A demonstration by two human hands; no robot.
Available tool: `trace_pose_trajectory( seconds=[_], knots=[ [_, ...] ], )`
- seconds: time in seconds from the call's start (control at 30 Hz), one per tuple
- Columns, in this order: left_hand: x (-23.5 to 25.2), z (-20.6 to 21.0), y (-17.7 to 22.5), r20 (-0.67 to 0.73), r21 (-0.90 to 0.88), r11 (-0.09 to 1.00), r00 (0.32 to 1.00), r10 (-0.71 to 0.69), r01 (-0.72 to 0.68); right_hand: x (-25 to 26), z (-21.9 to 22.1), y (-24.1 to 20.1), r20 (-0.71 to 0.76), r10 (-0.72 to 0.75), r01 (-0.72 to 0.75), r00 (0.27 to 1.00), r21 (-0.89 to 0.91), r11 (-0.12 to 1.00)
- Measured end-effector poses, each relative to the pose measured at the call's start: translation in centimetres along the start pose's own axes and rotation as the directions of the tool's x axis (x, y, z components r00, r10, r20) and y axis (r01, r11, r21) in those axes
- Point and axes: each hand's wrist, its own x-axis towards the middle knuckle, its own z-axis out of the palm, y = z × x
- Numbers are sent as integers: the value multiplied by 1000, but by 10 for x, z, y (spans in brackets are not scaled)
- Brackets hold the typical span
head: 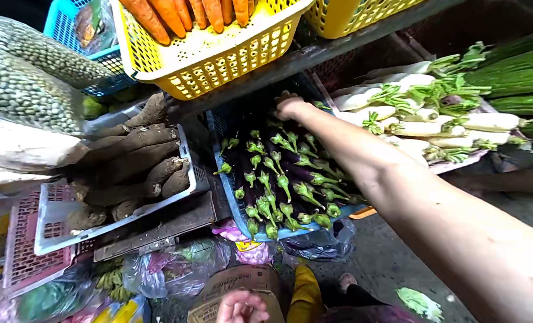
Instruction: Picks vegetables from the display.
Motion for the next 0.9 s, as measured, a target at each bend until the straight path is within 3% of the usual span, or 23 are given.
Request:
trace_pose_trajectory(
  seconds=[0.07,0.13,0.2,0.27,0.33,0.4,0.5,0.6,0.67,0.73,0.83,0.87,0.9],
  knots=[
    [-9,-3,-18,165,155,983,978,-128,103,-23,-9,5,-22,-76,76,997,-3,997],
    [-12,7,-40,261,403,894,912,-318,196,-69,-28,20,-51,-213,212,976,-8,977],
    [-5,21,-74,252,635,723,811,-528,273,-132,-45,52,-86,-413,415,907,10,910],
    [8,34,-122,171,801,507,690,-703,318,-201,-47,107,-197,-614,640,764,112,760],
    [23,46,-172,124,872,376,603,-788,312,-265,-25,174,-247,-687,721,683,379,581],
    [41,58,-223,81,918,284,569,-818,278,-315,25,245,-179,-644,553,744,707,442],
    [83,69,-303,30,972,161,596,-802,168,-363,141,331,196,-386,7,902,885,466],
    [134,73,-382,56,990,123,607,-792,68,-401,268,366,542,-94,-459,835,780,425],
    [167,74,-435,51,995,91,604,-795,36,-428,341,373,627,-8,-584,779,731,353],
    [192,71,-485,-23,998,-55,638,-770,-30,-450,393,374,675,46,-658,736,699,279],
    [222,58,-547,-175,946,-318,718,-674,-67,-466,429,373,700,112,-709,706,698,102],
    [229,52,-564,-210,922,-378,714,-668,-82,-471,436,374,695,137,-705,706,707,52],
    [235,45,-578,-208,926,-370,710,-673,-78,-473,440,378,692,163,-702,704,712,9]
  ],
)
